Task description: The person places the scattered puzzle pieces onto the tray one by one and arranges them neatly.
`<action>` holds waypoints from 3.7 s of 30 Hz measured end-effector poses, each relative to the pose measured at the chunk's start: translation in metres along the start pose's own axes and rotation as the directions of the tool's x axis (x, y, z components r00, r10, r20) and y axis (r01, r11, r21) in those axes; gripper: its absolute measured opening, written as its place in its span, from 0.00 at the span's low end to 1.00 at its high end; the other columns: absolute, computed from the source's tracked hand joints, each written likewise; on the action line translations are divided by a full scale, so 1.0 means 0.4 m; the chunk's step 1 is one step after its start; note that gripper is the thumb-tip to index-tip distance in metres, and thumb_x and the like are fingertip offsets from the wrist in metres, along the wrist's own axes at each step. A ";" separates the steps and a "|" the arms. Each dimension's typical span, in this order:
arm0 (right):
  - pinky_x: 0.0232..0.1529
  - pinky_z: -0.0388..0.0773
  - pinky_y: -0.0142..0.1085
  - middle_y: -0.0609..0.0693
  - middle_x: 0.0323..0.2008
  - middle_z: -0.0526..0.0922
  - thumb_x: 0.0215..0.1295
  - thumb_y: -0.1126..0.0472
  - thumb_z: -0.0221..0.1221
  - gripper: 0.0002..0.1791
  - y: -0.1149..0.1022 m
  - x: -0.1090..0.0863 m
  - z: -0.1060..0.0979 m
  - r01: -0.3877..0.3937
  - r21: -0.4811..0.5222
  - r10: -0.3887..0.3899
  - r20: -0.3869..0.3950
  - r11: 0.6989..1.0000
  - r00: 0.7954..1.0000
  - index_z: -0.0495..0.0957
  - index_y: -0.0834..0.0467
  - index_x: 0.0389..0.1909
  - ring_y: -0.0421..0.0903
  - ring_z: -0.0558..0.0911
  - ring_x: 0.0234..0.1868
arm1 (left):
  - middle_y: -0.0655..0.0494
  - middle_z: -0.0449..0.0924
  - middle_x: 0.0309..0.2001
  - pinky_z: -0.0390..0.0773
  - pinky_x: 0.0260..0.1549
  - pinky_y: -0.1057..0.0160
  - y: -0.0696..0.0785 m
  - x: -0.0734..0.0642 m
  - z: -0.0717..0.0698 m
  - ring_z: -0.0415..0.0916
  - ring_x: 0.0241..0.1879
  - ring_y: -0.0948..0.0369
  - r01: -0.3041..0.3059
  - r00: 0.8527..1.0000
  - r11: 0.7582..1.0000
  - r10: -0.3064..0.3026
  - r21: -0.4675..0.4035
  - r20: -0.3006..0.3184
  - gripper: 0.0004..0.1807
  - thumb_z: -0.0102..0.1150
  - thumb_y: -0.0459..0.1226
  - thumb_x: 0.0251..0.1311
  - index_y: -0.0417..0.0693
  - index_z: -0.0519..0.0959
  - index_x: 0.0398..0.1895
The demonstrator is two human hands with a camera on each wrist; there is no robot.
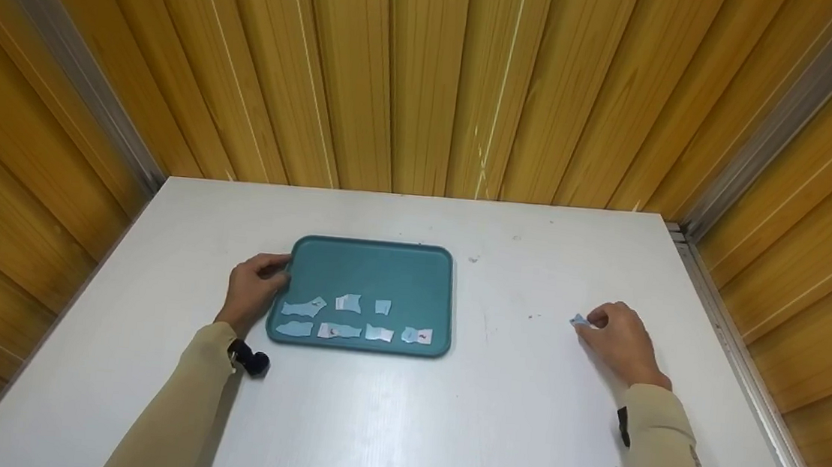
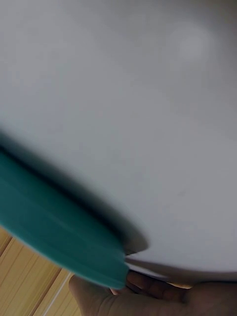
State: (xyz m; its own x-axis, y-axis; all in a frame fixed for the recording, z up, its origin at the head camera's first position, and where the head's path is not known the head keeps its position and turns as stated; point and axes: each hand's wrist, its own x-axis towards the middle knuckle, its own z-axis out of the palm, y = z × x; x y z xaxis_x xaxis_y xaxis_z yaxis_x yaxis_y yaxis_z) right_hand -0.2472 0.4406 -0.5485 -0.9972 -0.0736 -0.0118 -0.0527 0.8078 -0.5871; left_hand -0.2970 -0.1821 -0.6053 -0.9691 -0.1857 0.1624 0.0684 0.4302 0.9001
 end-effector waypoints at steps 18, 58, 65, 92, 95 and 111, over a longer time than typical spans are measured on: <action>0.55 0.80 0.52 0.65 0.52 0.82 0.74 0.54 0.67 0.22 -0.063 0.021 0.033 0.033 0.015 -0.033 -0.012 0.999 0.999 0.78 0.68 0.57 0.62 0.80 0.55 | 0.57 0.86 0.55 0.77 0.65 0.55 0.004 -0.001 0.001 0.79 0.60 0.56 0.016 1.000 1.000 -0.016 -0.006 0.001 0.18 0.70 0.32 0.64 0.48 0.88 0.57; 0.61 0.80 0.56 0.58 0.48 0.85 0.70 0.61 0.69 0.16 -0.319 0.113 0.198 0.222 0.127 -0.228 0.030 0.967 0.973 0.81 0.65 0.53 0.59 0.82 0.53 | 0.55 0.86 0.55 0.78 0.63 0.53 0.002 -0.002 -0.001 0.80 0.58 0.55 -0.017 1.000 1.000 0.017 0.011 -0.002 0.18 0.69 0.31 0.64 0.46 0.87 0.57; 0.61 0.80 0.56 0.57 0.49 0.84 0.69 0.63 0.69 0.15 -0.359 0.122 0.231 0.237 0.135 -0.249 0.075 0.962 0.966 0.82 0.64 0.53 0.58 0.82 0.54 | 0.56 0.86 0.55 0.78 0.63 0.54 0.003 -0.001 -0.001 0.79 0.59 0.56 -0.007 1.000 1.000 0.007 0.010 0.004 0.18 0.69 0.32 0.64 0.47 0.87 0.58; 0.56 0.84 0.46 0.50 0.47 0.82 0.69 0.63 0.71 0.15 -0.461 0.125 0.332 0.277 0.127 -0.299 0.222 0.953 0.928 0.83 0.60 0.53 0.48 0.81 0.47 | 0.54 0.87 0.54 0.77 0.64 0.55 0.002 0.000 0.000 0.80 0.59 0.55 -0.016 1.000 1.000 0.015 -0.008 -0.009 0.17 0.71 0.31 0.64 0.46 0.88 0.56; 0.55 0.84 0.47 0.51 0.47 0.82 0.69 0.64 0.71 0.14 -0.463 0.121 0.336 0.288 0.122 -0.309 0.222 0.950 0.925 0.84 0.61 0.52 0.48 0.81 0.47 | 0.55 0.86 0.54 0.77 0.63 0.55 0.001 0.000 0.001 0.80 0.58 0.56 -0.014 1.000 1.000 0.014 -0.018 -0.008 0.17 0.70 0.31 0.64 0.47 0.88 0.56; 0.57 0.83 0.46 0.50 0.47 0.81 0.69 0.64 0.71 0.14 -0.455 0.126 0.341 0.328 0.111 -0.345 0.220 0.938 0.912 0.85 0.62 0.53 0.48 0.80 0.49 | 0.56 0.86 0.54 0.78 0.63 0.55 0.002 0.001 0.006 0.80 0.58 0.56 -0.019 1.000 1.000 0.019 0.005 -0.005 0.17 0.70 0.32 0.64 0.47 0.88 0.56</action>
State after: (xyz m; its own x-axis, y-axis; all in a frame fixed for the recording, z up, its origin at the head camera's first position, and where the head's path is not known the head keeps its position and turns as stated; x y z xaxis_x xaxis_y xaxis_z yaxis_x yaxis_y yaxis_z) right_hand -0.2806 0.2101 -0.5527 -0.8799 -0.4749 0.0136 -0.3709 0.6687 -0.6444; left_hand -0.2977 -0.1799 -0.6055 -0.9663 -0.1821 0.1820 0.0860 0.4380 0.8948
